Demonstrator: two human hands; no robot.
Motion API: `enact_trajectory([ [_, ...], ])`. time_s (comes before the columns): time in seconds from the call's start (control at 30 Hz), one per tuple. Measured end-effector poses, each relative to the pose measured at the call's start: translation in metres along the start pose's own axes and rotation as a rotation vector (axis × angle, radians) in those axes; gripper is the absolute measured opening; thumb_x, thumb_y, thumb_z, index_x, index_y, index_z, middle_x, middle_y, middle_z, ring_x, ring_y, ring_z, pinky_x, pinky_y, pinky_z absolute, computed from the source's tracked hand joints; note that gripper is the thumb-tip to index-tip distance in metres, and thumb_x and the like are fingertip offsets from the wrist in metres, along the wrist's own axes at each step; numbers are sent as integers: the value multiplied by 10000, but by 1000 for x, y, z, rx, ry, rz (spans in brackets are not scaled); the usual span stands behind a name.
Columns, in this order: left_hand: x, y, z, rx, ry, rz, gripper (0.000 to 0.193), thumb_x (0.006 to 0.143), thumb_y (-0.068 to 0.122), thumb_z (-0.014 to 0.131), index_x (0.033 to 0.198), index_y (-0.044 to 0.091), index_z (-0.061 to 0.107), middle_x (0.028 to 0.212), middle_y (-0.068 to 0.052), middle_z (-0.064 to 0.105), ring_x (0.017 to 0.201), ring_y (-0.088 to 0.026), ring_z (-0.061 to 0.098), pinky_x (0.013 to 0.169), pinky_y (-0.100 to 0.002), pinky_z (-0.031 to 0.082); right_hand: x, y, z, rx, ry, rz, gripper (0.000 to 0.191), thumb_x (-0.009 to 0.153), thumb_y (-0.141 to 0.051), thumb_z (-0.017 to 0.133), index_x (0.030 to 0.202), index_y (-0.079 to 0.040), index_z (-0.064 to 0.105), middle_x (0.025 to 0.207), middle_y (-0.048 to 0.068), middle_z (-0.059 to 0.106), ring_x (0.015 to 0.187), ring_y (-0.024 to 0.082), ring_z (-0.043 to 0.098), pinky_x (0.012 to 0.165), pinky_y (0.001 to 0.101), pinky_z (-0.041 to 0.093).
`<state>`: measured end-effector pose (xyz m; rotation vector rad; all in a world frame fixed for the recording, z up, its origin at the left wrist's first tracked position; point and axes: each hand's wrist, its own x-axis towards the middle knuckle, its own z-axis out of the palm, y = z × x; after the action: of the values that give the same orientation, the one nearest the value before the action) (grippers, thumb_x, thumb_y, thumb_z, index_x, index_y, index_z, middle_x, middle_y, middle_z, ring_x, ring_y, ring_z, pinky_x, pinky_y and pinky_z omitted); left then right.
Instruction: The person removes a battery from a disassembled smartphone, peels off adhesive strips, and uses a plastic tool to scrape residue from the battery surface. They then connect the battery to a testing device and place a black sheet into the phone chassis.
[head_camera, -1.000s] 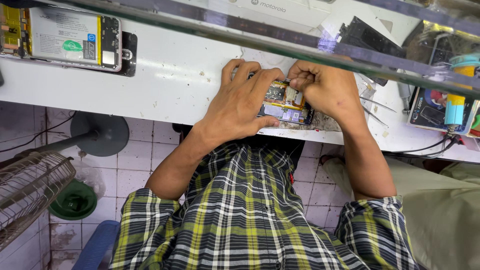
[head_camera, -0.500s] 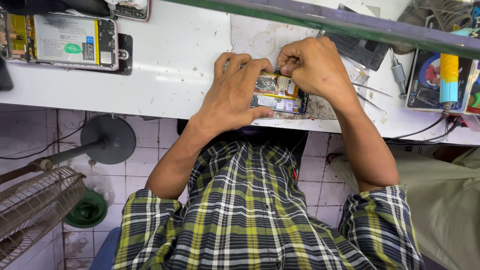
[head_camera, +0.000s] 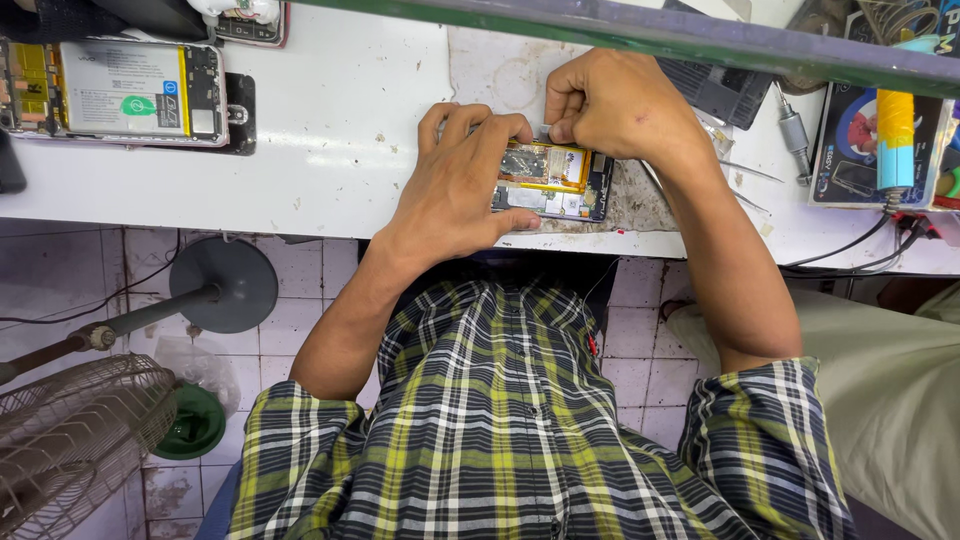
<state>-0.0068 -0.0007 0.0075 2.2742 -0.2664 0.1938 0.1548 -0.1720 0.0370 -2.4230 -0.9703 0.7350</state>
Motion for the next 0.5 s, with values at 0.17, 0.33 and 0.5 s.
enact_trajectory([
  [0.17,-2,-1,1,0,9,19,844,670,409,963,1295,68,509,1189,-100,628,1250,-311,485,1169,-532,197,5,-2,1,-40,-19,49,97,719,-55,820,795,-71,761,726,67,742,685,181,727,644,334,528],
  [0.33,-5,-2,1,7,14,39,820,681,399,969,1273,71,506,1198,-86,612,1251,-312,483,1167,-539,202,4,-10,0,-62,-50,44,107,753,-95,787,860,-97,784,732,76,736,692,229,716,661,364,530],
  [0.5,-6,-3,3,18,59,118,813,686,367,971,1281,83,495,1210,-56,604,1279,-300,481,1176,-560,222,-38,-11,3,-127,89,-266,169,928,-173,726,1046,-56,762,961,135,736,900,347,654,782,444,495],
])
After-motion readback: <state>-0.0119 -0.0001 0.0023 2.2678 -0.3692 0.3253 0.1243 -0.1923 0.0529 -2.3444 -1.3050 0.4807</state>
